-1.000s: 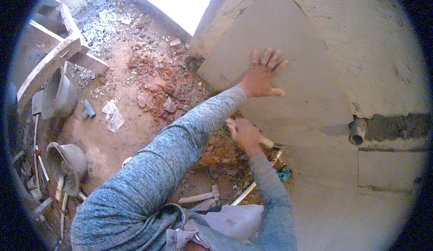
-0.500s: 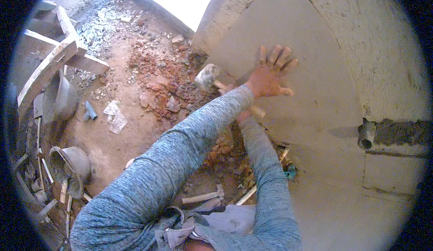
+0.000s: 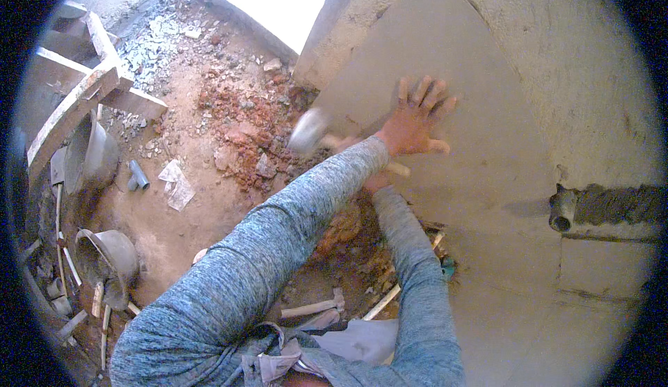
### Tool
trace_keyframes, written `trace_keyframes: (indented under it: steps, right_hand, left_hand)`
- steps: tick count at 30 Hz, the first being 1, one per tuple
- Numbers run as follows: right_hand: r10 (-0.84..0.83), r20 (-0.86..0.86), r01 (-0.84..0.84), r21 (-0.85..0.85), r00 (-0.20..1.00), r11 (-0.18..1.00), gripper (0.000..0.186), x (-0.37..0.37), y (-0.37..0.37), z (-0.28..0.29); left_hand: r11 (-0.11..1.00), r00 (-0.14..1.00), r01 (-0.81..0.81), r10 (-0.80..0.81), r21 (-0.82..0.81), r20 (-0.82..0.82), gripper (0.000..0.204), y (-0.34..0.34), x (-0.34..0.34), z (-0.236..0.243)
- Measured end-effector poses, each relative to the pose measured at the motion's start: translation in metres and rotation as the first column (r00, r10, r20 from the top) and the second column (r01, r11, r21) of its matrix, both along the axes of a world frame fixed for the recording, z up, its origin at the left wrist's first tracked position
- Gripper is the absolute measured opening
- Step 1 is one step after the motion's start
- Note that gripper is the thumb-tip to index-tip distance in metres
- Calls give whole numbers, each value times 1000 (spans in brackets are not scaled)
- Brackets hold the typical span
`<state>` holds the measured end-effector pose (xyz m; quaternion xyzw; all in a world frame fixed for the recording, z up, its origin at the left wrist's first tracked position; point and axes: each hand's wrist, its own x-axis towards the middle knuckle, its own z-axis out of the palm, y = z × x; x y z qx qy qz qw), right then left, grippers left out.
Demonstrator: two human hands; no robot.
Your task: The person applies mortar to a tile using a trowel, places the tile onto a wall around a pipe, and taps it into place with a rubber mallet.
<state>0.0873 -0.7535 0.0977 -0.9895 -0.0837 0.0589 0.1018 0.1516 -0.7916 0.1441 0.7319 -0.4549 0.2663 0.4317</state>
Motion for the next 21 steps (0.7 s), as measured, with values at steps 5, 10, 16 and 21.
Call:
trace_keyframes:
  steps: [5,10,16,21]
  right_hand:
    - [-213,97,204,96,972,974,23,-7,17,6]
    - [-409,-34,397,328,912,857,27,19,5,30]
    - [-90,16,92,-187,996,978,26,19,-12,-38]
    - [-289,188,192,412,939,891,25,5,23,12]
  left_hand:
    - [1000,1000,0,0,-18,31,107,-5,2,-1]
    - [1000,1000,13,-13,-15,-8,110,1,3,-3]
    - [1000,1000,8,-8,-6,-16,110,2,9,-2]
    - [1000,1000,-9,9,1,-9,108,6,7,-7]
